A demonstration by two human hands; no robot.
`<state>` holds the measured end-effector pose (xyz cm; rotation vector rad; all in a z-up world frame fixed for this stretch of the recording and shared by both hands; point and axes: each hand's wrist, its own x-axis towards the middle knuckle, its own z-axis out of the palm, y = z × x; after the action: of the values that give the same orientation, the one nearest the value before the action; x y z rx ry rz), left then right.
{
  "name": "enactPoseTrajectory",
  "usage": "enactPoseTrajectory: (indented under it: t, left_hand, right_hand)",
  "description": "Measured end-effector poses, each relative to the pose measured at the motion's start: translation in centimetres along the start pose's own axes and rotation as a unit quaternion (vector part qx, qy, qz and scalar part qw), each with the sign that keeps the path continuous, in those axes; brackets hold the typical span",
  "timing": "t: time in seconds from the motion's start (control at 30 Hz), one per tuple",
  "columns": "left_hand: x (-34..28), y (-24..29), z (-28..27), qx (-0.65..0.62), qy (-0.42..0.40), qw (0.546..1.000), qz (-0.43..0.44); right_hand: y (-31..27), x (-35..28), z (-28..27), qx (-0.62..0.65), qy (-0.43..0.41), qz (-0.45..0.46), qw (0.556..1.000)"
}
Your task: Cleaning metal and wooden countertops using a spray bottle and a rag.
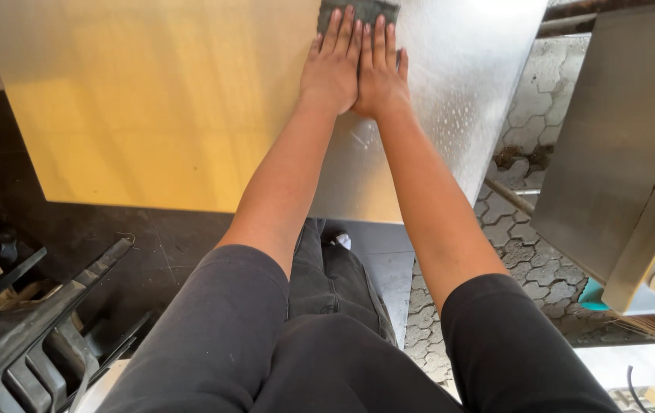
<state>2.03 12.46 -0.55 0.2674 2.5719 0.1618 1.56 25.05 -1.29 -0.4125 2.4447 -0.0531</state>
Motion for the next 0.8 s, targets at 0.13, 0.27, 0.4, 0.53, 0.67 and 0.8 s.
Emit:
enactPoseTrajectory:
  t: [0.13, 0.27, 0.4, 0.53, 0.67, 0.8]
  left_hand:
    - [-7.7, 4.6, 5.4, 0.003, 0.02, 1.0, 0.004]
    - [-17.5, 9.7, 9.0, -0.029, -0.058, 0.998, 0.011]
    - [-25.5, 14.5, 11.9, -0.06, -0.111, 0.992, 0.021]
    - [-27.7, 17.1, 14.6, -0.076, -0.129, 0.989, 0.016]
    - [-27.2, 17.2, 16.5, -0.086, -0.132, 0.987, 0.012]
    - [-26.2, 16.8, 15.6, -0.086, -0.144, 0.986, 0.015]
  right_hand:
    - [0.5, -7.8, 7.6, 0.005, 0.007, 0.004, 1.0]
    - [0.2, -18.6, 12.2, 0.027, -0.024, 0.001, 0.999]
    - [0.6, -27.4, 16.9, 0.066, -0.085, 0.01, 0.994]
    - [2.3, -30.4, 20.6, 0.051, -0.071, 0.008, 0.996]
    - [2.3, -31.2, 20.6, 0.118, -0.019, -0.04, 0.992]
    - [2.2, -30.0, 19.8, 0.171, -0.006, -0.068, 0.983]
